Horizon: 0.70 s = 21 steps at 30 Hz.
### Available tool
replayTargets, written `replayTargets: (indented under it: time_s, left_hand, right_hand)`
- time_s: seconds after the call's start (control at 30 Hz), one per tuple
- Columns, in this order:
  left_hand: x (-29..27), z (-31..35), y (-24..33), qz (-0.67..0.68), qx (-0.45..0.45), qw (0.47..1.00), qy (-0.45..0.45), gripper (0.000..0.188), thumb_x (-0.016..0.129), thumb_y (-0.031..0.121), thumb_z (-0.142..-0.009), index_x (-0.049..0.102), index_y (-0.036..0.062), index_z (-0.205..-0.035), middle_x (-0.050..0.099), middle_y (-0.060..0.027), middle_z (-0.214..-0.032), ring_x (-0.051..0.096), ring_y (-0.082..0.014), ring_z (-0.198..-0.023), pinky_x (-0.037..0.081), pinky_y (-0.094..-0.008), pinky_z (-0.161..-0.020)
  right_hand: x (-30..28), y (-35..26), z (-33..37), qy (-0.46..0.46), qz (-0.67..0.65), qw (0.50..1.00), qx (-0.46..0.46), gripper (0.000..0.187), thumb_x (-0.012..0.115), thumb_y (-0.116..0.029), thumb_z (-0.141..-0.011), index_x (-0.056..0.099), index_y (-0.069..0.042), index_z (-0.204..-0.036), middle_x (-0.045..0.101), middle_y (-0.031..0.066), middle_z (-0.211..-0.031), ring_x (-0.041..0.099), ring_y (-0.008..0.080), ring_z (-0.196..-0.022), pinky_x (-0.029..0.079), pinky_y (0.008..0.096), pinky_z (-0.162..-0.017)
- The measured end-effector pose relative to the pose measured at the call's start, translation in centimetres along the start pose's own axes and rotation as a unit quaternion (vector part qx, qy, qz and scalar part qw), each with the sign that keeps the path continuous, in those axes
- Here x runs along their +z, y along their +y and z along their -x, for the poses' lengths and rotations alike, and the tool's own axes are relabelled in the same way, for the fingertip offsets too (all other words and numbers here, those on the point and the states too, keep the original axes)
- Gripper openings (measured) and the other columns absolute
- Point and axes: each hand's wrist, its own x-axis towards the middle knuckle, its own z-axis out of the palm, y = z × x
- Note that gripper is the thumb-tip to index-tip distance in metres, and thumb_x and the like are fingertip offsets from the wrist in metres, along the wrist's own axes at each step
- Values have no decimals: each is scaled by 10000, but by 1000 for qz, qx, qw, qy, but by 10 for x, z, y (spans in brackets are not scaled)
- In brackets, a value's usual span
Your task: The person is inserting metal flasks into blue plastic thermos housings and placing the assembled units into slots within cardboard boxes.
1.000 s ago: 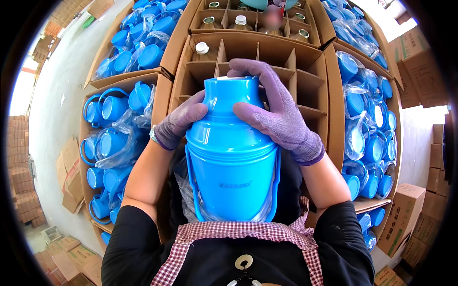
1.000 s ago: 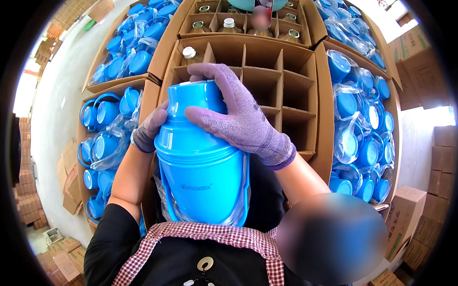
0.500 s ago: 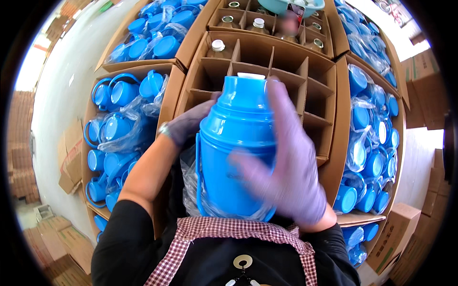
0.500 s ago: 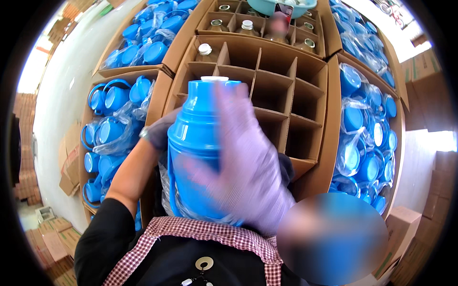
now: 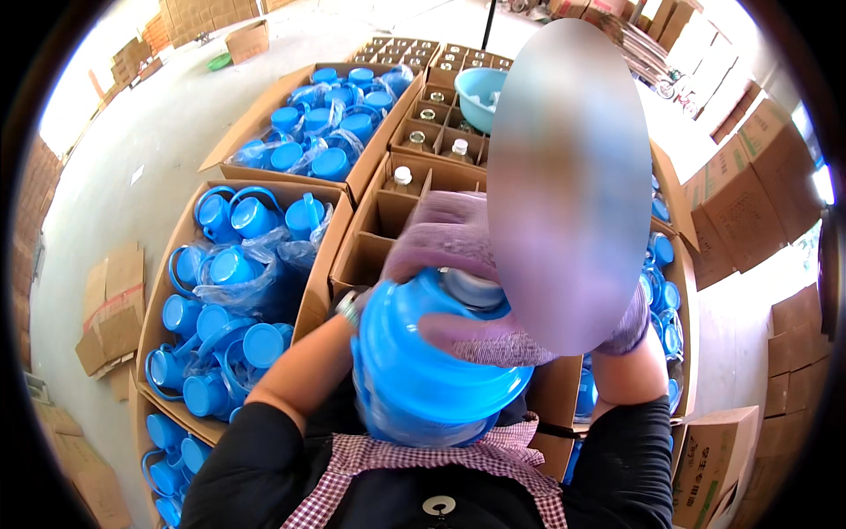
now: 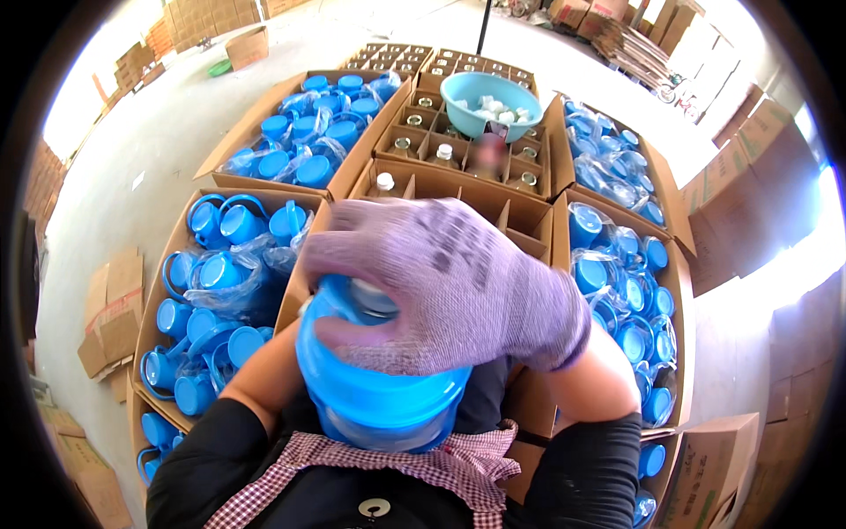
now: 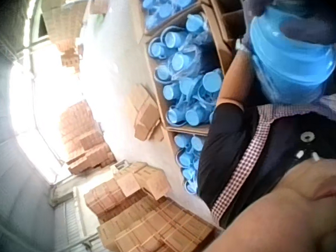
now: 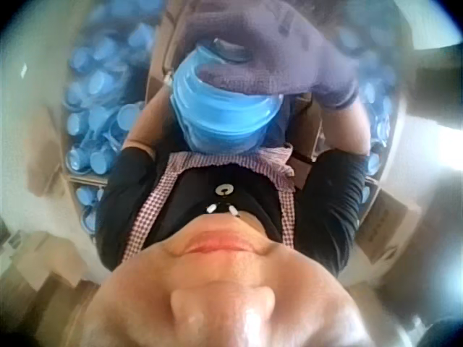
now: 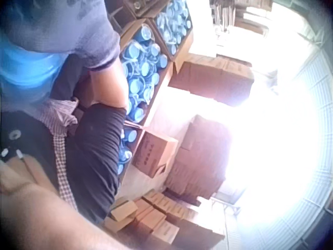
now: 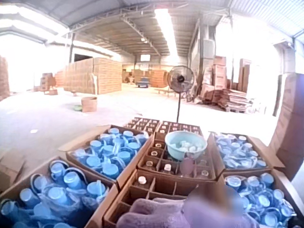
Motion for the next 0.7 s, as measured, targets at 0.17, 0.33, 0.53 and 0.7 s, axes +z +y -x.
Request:
replayTargets:
  time_s: [0.17,0.33,0.53,0.7]
  left_hand:
    - [36,137,99,67,-118,991,-11,941,727,77,-976,104,15,-1679,542,-204,-1485,590,-253,-1324,501,-335,-1076]
    - [-41,135,114,85,-134,927,-339,1014,911,104,-775,367,13,-1626,566,-81,-1518,547,-200,-1364,397,-381,-1189]
    - [17,157,126,18,-229,962,-147,819,880,261,-848,498,10,-1527,618,-124,-1451,618,-234,-1304,470,-433,-1159]
    - [7,190,118,141,-115,946,-267,1068,874,124,-821,238,24,-1674,479,-128,-1595,510,-230,-1425,382,-413,-1217]
  right_hand:
    - [22,54,107,-34,277,938,207,367,724,-342,-914,709,-124,-1209,716,159,-1121,721,408,-1011,612,448,-851]
    - [8,-102,56,115,208,971,3,340,727,-250,-889,708,-135,-1208,677,165,-1198,725,364,-969,611,453,-835]
    - [19,-48,90,42,136,971,191,173,695,-218,-893,743,-55,-926,719,133,-983,717,369,-896,603,431,-796]
    - [21,-89,93,74,145,974,156,337,728,-356,-909,766,-111,-1138,714,161,-1069,720,332,-977,607,452,-827]
